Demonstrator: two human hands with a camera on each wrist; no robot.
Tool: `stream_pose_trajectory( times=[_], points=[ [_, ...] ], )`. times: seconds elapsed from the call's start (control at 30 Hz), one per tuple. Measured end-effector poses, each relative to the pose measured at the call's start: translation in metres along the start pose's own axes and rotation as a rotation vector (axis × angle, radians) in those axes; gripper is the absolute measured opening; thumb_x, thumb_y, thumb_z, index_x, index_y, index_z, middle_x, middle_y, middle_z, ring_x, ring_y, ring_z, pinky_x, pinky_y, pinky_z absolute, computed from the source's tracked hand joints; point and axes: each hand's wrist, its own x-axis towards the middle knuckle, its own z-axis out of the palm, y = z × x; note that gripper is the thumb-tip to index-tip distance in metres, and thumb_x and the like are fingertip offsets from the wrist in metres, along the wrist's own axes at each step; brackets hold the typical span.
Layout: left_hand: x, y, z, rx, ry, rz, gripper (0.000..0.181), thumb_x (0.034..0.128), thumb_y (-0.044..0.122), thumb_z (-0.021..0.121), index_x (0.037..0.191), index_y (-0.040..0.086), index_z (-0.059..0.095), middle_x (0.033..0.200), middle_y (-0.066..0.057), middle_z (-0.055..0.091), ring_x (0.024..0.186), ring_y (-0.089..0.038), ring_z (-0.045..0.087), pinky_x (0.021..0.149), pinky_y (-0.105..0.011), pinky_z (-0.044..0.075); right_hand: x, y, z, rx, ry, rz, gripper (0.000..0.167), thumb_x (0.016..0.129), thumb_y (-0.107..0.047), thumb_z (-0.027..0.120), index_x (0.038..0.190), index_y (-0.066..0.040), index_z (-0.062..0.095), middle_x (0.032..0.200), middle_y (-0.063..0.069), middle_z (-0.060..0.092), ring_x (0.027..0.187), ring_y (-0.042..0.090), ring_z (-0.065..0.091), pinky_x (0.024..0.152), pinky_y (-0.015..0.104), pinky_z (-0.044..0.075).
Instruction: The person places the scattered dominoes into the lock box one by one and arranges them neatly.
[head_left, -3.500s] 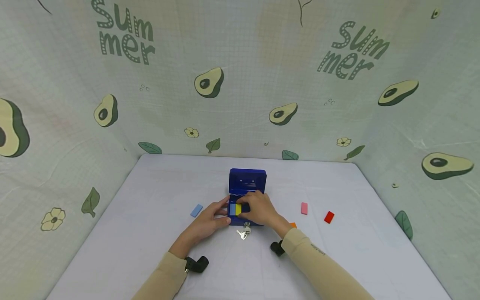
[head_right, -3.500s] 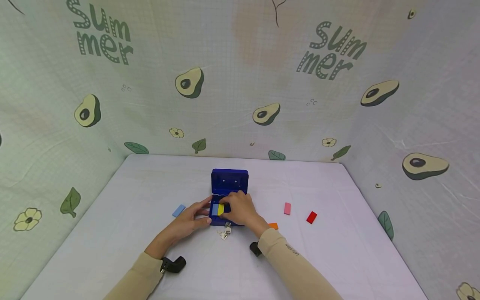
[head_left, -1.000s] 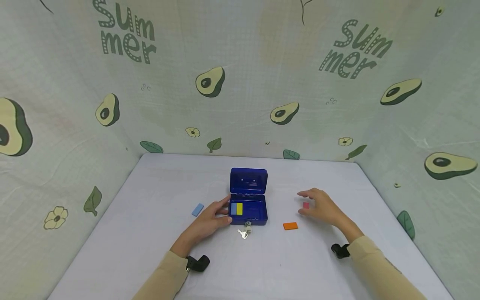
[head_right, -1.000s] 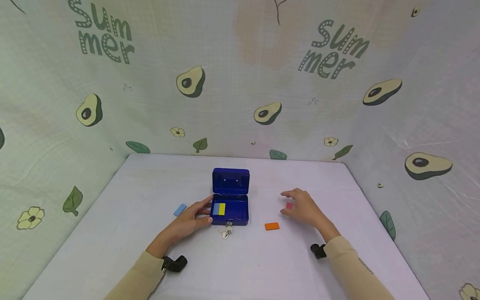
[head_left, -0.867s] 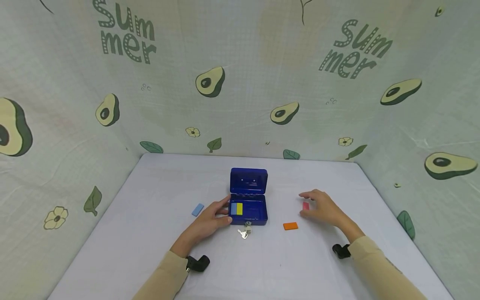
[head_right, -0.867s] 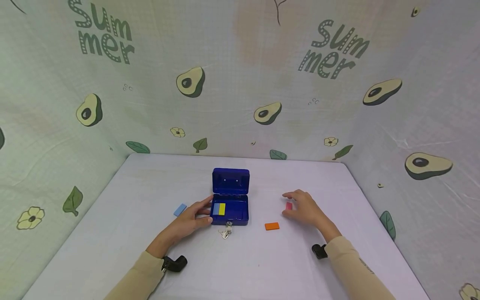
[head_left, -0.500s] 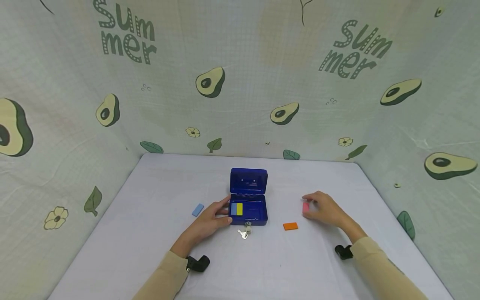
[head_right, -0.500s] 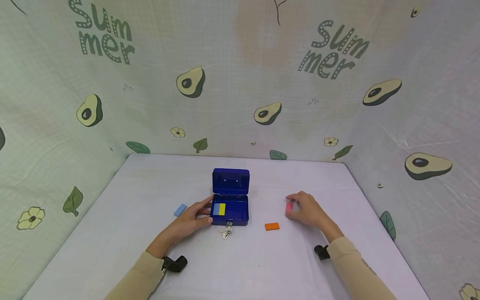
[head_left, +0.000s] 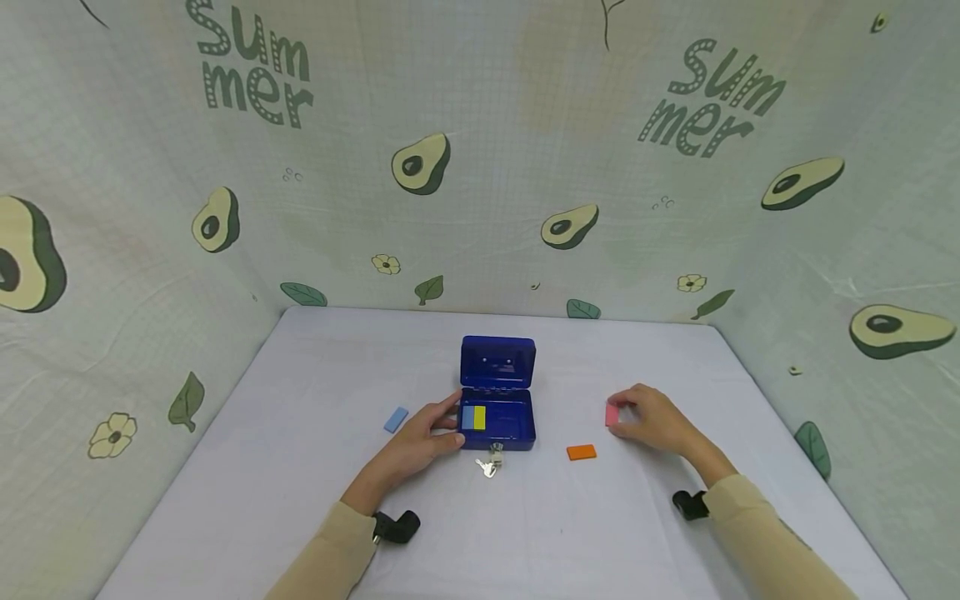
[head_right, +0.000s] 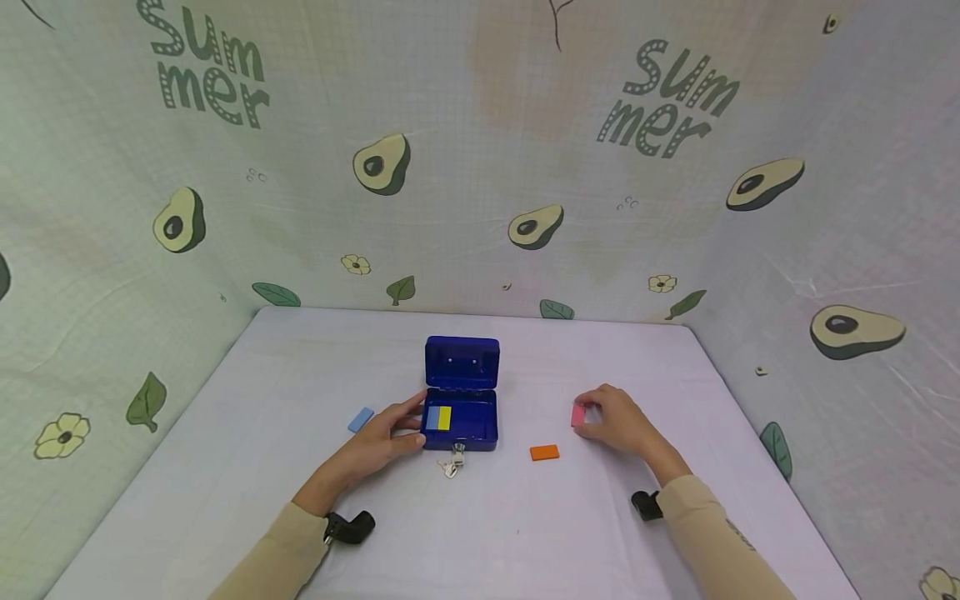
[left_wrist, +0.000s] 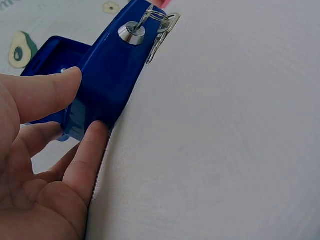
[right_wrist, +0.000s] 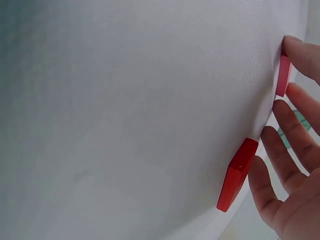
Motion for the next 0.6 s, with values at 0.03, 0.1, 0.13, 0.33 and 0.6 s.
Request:
stream_pose_trajectory(
  times=[0.03,0.1,0.13,0.33,0.6],
  points=[
    [0.0000,0.0000,0.0001,-0.001,0.000,0.000,0.075,0.0992,0.023,0.075,0.165,0.033,0.040,0.159,-0.006,0.051,0.137,-0.029,0.053,0.117,-0.066,0.037,0.0000,-0.0002,-0.0001,-0.002,0.001,0.000,0.045,0.089,-0.022,0.088,0.126,-0.001,0.073,0.116,0.012,0.069,0.108,0.032,0.062,0.100,0.058,0.054],
    [-0.0001,-0.0001,0.0002,-0.001,0.000,0.001,0.075,0.0992,0.024,0.075,0.165,0.033,0.040,0.159,-0.006,0.051,0.137,-0.029,0.053,0.117,-0.067,0.037,-0.0001,-0.0002,-0.0003,-0.006,0.006,-0.005,0.043,0.089,-0.021,0.088,0.124,-0.001,0.074,0.115,0.012,0.069,0.107,0.032,0.062,0.099,0.057,0.054],
    [0.0000,-0.0002,0.0003,-0.001,0.000,0.001,0.075,0.0993,0.024,0.075,0.165,0.033,0.040,0.159,-0.006,0.051,0.137,-0.029,0.053,0.117,-0.067,0.037,0.0000,-0.0001,-0.0002,-0.008,0.009,-0.007,0.043,0.088,-0.021,0.088,0.124,-0.001,0.074,0.114,0.012,0.070,0.107,0.032,0.062,0.099,0.057,0.054],
    [-0.0005,-0.0003,0.0005,0.003,0.003,0.002,0.075,0.0994,0.024,0.075,0.165,0.033,0.040,0.159,-0.006,0.051,0.138,-0.030,0.053,0.117,-0.067,0.037,0.0003,-0.0010,-0.0006,-0.007,0.008,-0.016,0.040,0.088,-0.017,0.087,0.122,0.000,0.075,0.114,0.012,0.070,0.107,0.032,0.063,0.099,0.057,0.054],
    [-0.0001,-0.0006,0.0005,0.008,0.008,-0.001,0.075,0.0992,0.025,0.075,0.165,0.034,0.040,0.159,-0.006,0.051,0.138,-0.030,0.053,0.116,-0.067,0.038,0.0002,-0.0022,-0.0010,-0.003,0.011,-0.030,0.038,0.088,-0.013,0.086,0.122,-0.001,0.074,0.116,0.012,0.072,0.108,0.032,0.064,0.100,0.058,0.054]
  ],
)
